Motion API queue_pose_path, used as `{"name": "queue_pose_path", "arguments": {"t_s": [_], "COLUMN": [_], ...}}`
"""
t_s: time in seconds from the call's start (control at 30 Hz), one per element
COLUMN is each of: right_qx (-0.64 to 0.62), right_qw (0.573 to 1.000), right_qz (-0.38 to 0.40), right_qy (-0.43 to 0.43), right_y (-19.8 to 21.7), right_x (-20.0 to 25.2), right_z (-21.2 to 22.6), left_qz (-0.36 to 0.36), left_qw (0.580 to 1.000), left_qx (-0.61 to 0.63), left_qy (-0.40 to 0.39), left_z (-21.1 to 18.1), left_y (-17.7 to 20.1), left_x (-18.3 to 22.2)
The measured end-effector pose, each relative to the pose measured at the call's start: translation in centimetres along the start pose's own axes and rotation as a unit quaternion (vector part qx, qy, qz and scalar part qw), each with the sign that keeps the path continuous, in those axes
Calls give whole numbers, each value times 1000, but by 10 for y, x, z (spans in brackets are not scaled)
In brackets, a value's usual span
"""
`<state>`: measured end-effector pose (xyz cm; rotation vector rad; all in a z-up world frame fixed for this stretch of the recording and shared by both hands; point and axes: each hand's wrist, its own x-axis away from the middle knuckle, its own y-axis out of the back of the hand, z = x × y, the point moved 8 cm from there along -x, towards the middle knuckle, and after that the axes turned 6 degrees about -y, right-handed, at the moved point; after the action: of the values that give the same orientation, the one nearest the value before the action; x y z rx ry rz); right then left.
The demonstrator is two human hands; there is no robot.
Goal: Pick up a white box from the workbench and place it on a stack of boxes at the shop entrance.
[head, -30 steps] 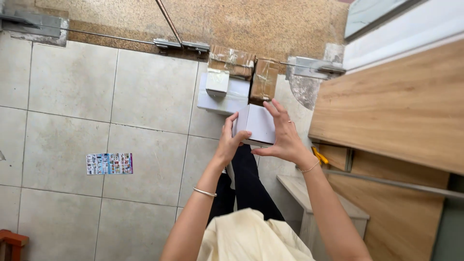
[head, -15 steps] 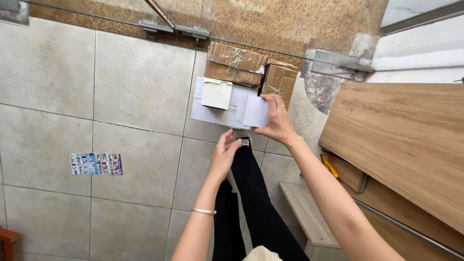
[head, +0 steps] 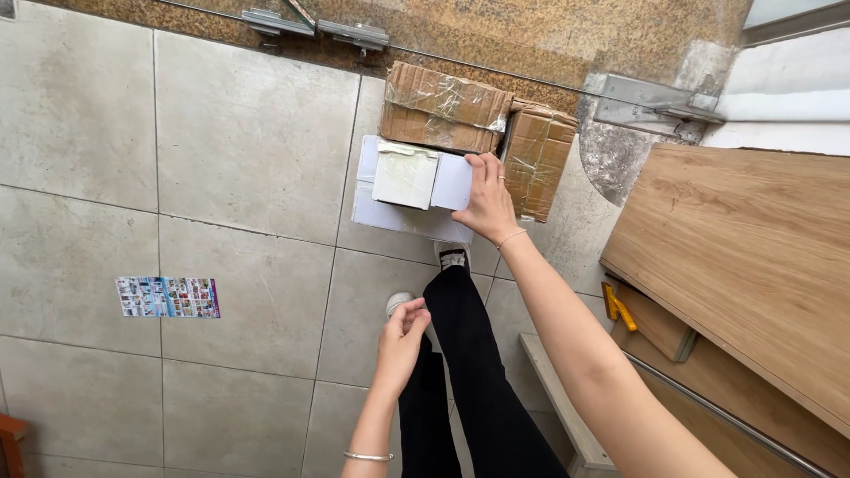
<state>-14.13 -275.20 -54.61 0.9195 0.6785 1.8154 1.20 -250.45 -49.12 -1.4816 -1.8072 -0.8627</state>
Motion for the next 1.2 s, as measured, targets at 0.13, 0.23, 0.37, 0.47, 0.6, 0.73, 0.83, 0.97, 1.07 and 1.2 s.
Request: {"name": "queue_pose_path", "arguments": {"t_s": [0.13, 0.23, 0.37, 0.47, 0.6, 0.73, 0.83, 0.97, 1.07, 1.2], "right_qx": [15, 28, 56, 104, 52, -17, -47, -78, -116, -189], "right_qw": [1000, 999, 998, 993, 998, 997, 995, 994, 993, 979], "right_qz": [3, 14, 32, 57, -20, -72, -62, -29, 6, 75], "right_qy": [1, 14, 3, -18, 27, 6, -56, -73, -35, -13], "right_y": [-9, -19, -16, -1, 39, 84, 108, 120, 132, 135], "right_x": [-8, -14, -16, -12, 4, 35, 58, 77, 88, 95], "right_z": [-13, -22, -23, -14, 0, 13, 17, 39, 86, 148], "left_qz": [7, 8, -6, -11, -21, -45, -71, -92, -103, -137], "left_qw": [1000, 999, 998, 997, 991, 987, 980, 965, 950, 941], "left_qx": [7, 27, 30, 37, 77, 89, 110, 143, 189, 225], "left_qy": [-14, -45, -55, -68, -103, -128, -148, -200, -227, -214], "left_z": [-8, -27, -52, -64, -85, -109, -124, -150, -163, -163], "left_y": [-13, -19, -19, -18, -11, 0, 9, 22, 33, 61], "left_x": [-13, -23, -27, -28, -21, -3, 11, 41, 69, 114]}}
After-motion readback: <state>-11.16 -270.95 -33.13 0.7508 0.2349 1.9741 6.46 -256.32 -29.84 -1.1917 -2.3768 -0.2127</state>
